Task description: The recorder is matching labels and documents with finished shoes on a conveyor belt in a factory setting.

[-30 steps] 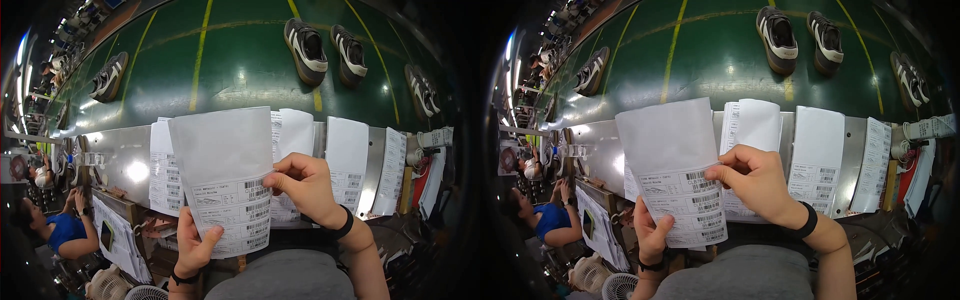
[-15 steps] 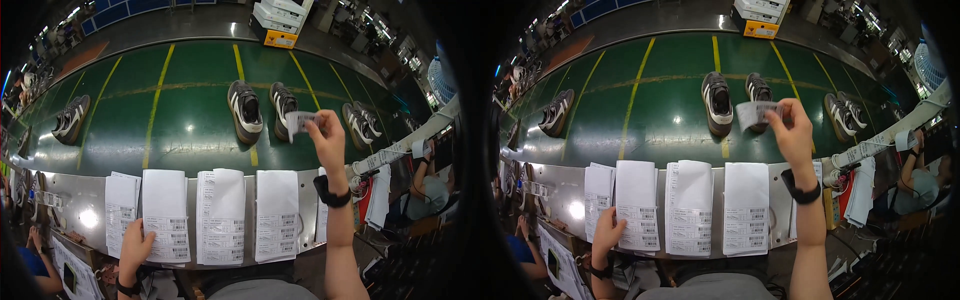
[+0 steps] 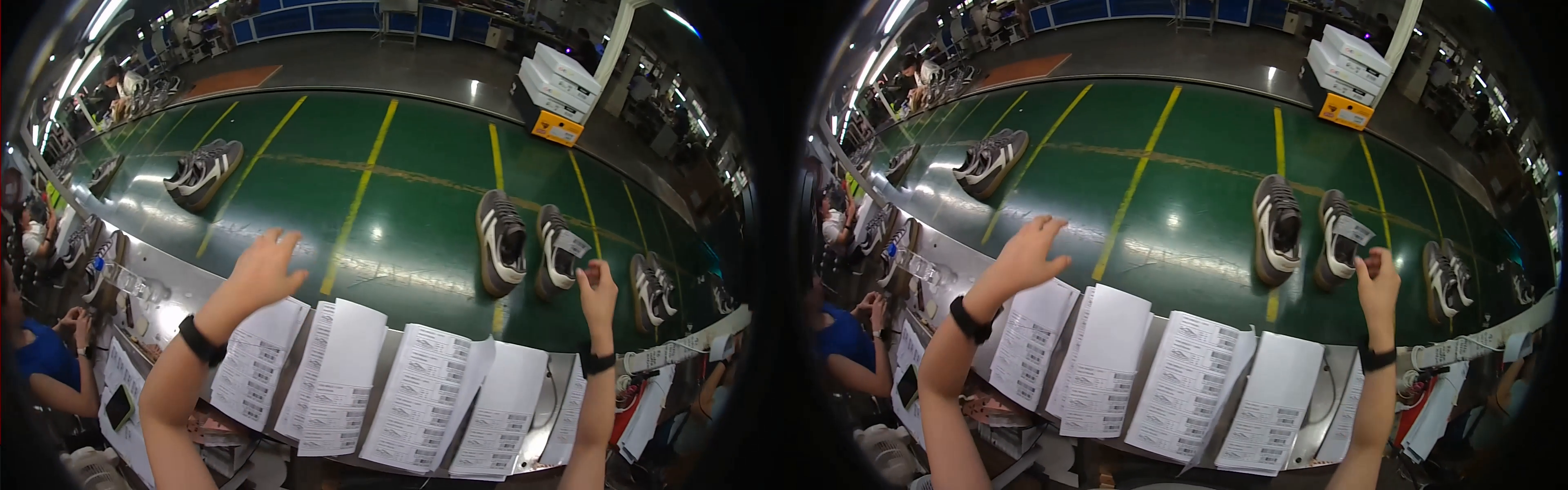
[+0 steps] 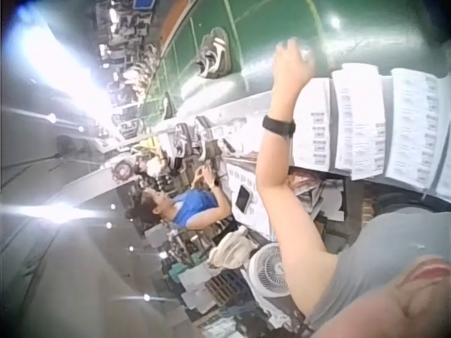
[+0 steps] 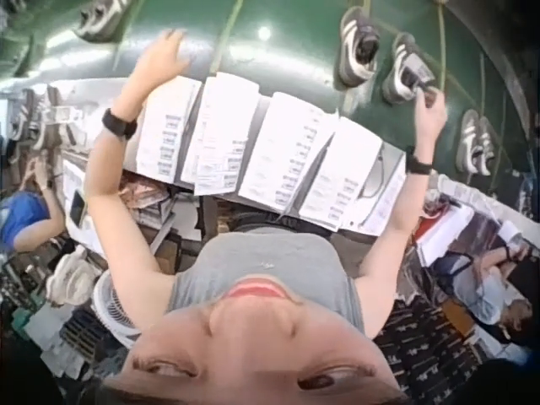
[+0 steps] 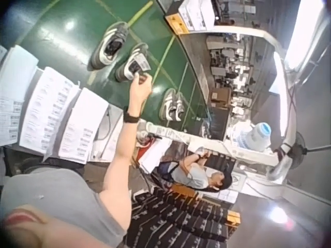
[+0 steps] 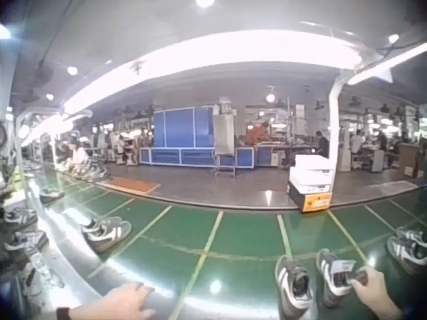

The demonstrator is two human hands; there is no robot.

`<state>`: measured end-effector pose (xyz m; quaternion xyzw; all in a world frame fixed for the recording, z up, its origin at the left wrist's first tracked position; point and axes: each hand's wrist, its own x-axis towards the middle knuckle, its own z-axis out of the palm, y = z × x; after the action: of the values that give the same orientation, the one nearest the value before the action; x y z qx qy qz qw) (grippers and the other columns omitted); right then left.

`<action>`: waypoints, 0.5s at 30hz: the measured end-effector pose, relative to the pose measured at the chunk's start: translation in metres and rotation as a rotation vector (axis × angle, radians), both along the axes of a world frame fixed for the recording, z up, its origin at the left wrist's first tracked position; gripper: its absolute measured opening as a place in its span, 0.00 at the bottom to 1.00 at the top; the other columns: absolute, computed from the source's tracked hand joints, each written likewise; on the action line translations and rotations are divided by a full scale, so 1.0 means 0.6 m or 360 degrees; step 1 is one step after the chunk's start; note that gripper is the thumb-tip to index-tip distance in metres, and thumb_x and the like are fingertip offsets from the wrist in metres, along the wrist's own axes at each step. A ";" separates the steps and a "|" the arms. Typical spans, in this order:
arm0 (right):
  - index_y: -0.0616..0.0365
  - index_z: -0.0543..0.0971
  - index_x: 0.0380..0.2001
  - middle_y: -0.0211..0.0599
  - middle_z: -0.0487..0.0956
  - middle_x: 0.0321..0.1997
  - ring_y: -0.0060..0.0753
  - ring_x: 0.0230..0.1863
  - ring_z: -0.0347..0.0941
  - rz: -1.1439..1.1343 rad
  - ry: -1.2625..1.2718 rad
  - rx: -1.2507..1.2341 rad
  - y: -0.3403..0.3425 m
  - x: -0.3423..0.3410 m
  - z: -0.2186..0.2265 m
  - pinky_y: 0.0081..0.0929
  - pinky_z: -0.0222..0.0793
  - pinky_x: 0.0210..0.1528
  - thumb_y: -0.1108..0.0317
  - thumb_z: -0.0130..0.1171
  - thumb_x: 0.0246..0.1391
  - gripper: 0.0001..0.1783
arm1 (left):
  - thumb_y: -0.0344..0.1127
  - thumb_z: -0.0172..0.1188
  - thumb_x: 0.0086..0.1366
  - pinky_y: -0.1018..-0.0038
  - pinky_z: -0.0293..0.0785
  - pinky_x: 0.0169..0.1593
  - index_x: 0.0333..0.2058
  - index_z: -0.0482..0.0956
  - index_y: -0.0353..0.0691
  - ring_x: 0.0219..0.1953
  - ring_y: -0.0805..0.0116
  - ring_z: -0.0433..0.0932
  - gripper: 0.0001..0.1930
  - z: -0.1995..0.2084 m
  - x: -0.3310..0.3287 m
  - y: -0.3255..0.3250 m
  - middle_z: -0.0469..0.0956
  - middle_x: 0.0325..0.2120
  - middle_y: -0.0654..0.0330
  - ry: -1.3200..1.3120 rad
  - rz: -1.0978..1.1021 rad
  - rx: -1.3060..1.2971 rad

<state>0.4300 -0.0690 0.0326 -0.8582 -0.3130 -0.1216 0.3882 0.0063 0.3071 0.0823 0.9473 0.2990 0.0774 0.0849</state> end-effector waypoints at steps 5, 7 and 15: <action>0.58 0.77 0.23 0.38 0.79 0.22 0.42 0.26 0.77 0.0801 0.0248 -0.0772 -0.065 -0.210 0.013 0.34 0.71 0.28 0.66 0.68 0.43 0.10 | 0.40 0.70 0.49 0.49 0.68 0.58 0.64 0.54 0.43 0.61 0.36 0.61 0.46 -0.102 -0.049 0.312 0.59 0.60 0.36 0.0456 0.0805 0.0327; 0.56 0.78 0.25 0.35 0.76 0.23 0.41 0.26 0.75 0.1028 0.0174 -0.0771 -0.055 -0.269 0.011 0.35 0.71 0.27 0.66 0.68 0.40 0.10 | 0.41 0.71 0.49 0.49 0.67 0.59 0.65 0.52 0.44 0.62 0.36 0.59 0.48 -0.100 -0.081 0.397 0.56 0.61 0.35 0.0554 0.1078 0.0295; 0.55 0.76 0.34 0.35 0.75 0.31 0.36 0.33 0.73 0.1636 0.0289 -0.0724 0.043 -0.377 -0.042 0.32 0.69 0.34 0.62 0.60 0.53 0.10 | 0.55 0.77 0.41 0.35 0.47 0.65 0.63 0.65 0.50 0.72 0.38 0.34 0.50 -0.074 -0.085 0.531 0.38 0.69 0.32 0.0982 0.1445 0.0198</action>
<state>0.2040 -0.0430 0.0073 -0.6646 -0.6741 0.2277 0.2284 -0.0450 0.6258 0.0381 0.7052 0.6834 -0.1574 -0.1046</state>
